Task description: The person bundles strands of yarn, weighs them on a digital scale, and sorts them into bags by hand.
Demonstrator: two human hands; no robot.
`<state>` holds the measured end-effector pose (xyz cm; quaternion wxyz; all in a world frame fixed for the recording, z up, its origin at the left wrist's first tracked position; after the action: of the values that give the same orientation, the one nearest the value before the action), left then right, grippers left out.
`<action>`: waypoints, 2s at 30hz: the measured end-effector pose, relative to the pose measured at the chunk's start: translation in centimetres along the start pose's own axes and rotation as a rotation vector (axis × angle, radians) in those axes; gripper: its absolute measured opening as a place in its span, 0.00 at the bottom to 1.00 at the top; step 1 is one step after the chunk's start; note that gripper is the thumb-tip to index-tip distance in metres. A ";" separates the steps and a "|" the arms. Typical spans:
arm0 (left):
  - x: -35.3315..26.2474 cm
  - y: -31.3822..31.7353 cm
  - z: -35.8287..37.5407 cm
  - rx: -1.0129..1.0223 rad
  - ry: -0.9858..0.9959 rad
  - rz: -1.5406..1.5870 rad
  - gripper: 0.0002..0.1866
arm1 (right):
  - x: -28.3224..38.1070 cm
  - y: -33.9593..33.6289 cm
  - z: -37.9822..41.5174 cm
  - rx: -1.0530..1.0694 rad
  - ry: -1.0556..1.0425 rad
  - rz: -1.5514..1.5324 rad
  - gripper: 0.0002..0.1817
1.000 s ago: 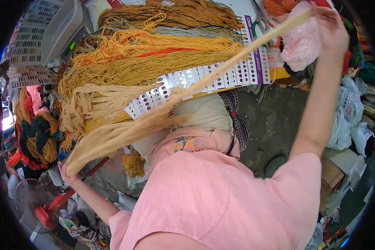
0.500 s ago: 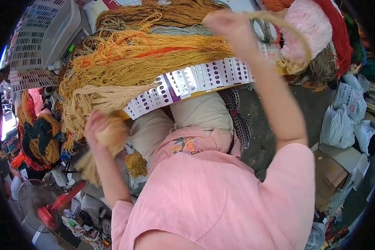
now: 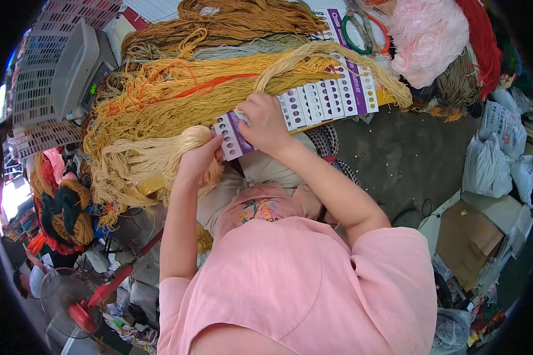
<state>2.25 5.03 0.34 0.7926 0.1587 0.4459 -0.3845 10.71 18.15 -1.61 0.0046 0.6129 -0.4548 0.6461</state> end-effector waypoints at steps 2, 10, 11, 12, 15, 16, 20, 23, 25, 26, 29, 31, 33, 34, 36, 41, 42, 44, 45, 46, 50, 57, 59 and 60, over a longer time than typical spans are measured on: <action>0.3 -0.7 0.1 -0.012 -0.070 0.126 0.04 | 0.6 0.4 0.3 0.107 -0.029 0.025 0.16; 0.9 -0.2 -0.7 0.039 -0.008 0.516 0.04 | 3.1 0.4 1.9 0.146 -0.076 0.210 0.20; 1.2 0.0 -0.9 0.038 -0.007 0.515 0.04 | 2.5 0.4 1.3 0.275 0.004 0.061 0.18; 1.5 0.3 -1.2 -0.008 0.017 0.488 0.04 | 2.1 0.5 0.8 0.404 0.084 -0.089 0.16; 1.7 0.7 -1.4 -0.100 0.003 0.404 0.05 | 1.7 0.6 -0.1 0.345 0.124 -0.185 0.14; 1.5 0.4 -1.3 -0.090 0.046 0.356 0.04 | 1.5 0.6 -0.3 0.351 0.182 -0.210 0.14; 0.8 -3.3 -0.1 0.009 0.074 0.705 0.06 | 1.3 0.3 -0.5 0.284 0.171 -0.196 0.14; 0.9 -4.4 -0.1 0.040 -0.037 0.710 0.06 | 1.4 0.6 -0.1 0.303 0.174 -0.199 0.14; 0.9 -3.5 -0.3 -0.050 -0.043 0.407 0.06 | 1.7 0.6 0.0 0.328 0.195 -0.194 0.16; 1.2 -3.3 -0.5 -0.070 -0.048 0.326 0.07 | 1.5 0.7 0.0 0.327 0.195 -0.192 0.16; 0.8 -3.3 0.1 -0.038 -0.025 0.521 0.06 | 0.9 0.9 0.5 0.283 0.106 -0.156 0.15; -0.4 -3.4 1.2 -0.019 -0.054 0.818 0.07 | 0.7 1.1 0.6 0.237 0.095 -0.170 0.14; -1.0 -4.3 2.0 0.120 0.006 0.994 0.09 | 0.4 1.4 0.6 0.195 0.091 -0.127 0.13; -1.5 -4.6 2.2 0.258 0.075 1.173 0.11 | 0.4 1.6 0.6 0.158 0.079 -0.083 0.13; -1.8 -4.0 2.0 0.198 0.068 1.010 0.13 | 0.8 1.3 0.6 0.220 0.165 -0.165 0.12; -0.7 0.6 -1.0 0.164 -0.188 0.145 0.06 | 0.5 1.3 0.0 0.333 0.436 -0.507 0.12; -0.2 0.5 -1.1 0.172 -0.187 0.147 0.06 | 0.7 1.5 -0.1 0.289 0.465 -0.772 0.13; -0.2 -0.1 -1.2 0.073 -0.122 0.307 0.07 | 0.2 1.5 -0.1 0.278 0.448 -1.048 0.15; 0.4 -1.2 -1.8 0.050 -0.238 0.438 0.06 | -0.2 1.1 -0.1 0.404 0.431 -1.067 0.14; 0.9 -2.1 -1.7 0.162 -0.167 0.725 0.06 | -0.6 0.8 -0.1 0.530 0.412 -1.084 0.13; -0.5 -2.8 0.0 0.346 -0.143 0.854 0.08 | 0.4 1.9 -0.3 0.499 0.217 -0.710 0.07; -1.0 -4.2 0.6 -0.075 -0.163 0.856 0.09 | 0.6 2.1 -0.2 0.421 0.355 -0.819 0.09; -0.8 -7.4 0.9 -0.172 -0.137 0.882 0.09 | -0.1 2.0 -0.4 0.444 0.359 -0.889 0.07; -1.3 -9.1 1.7 -0.266 -0.109 0.906 0.09 | -0.3 1.8 -0.5 0.537 0.357 -0.784 0.07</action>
<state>-4.02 -1.35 3.13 0.9162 0.2139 0.3349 0.0524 9.36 17.53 -2.82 0.1666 0.5972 -0.0007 0.7846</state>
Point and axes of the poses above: each hand's wrist, its own z-axis away from the middle knuckle, its own y-axis out of the palm, x = y × z, the point moved 1 cm from there along -z, towards the middle knuckle, and after that the axes turned 11 degrees about y, right-handed, at the moved point
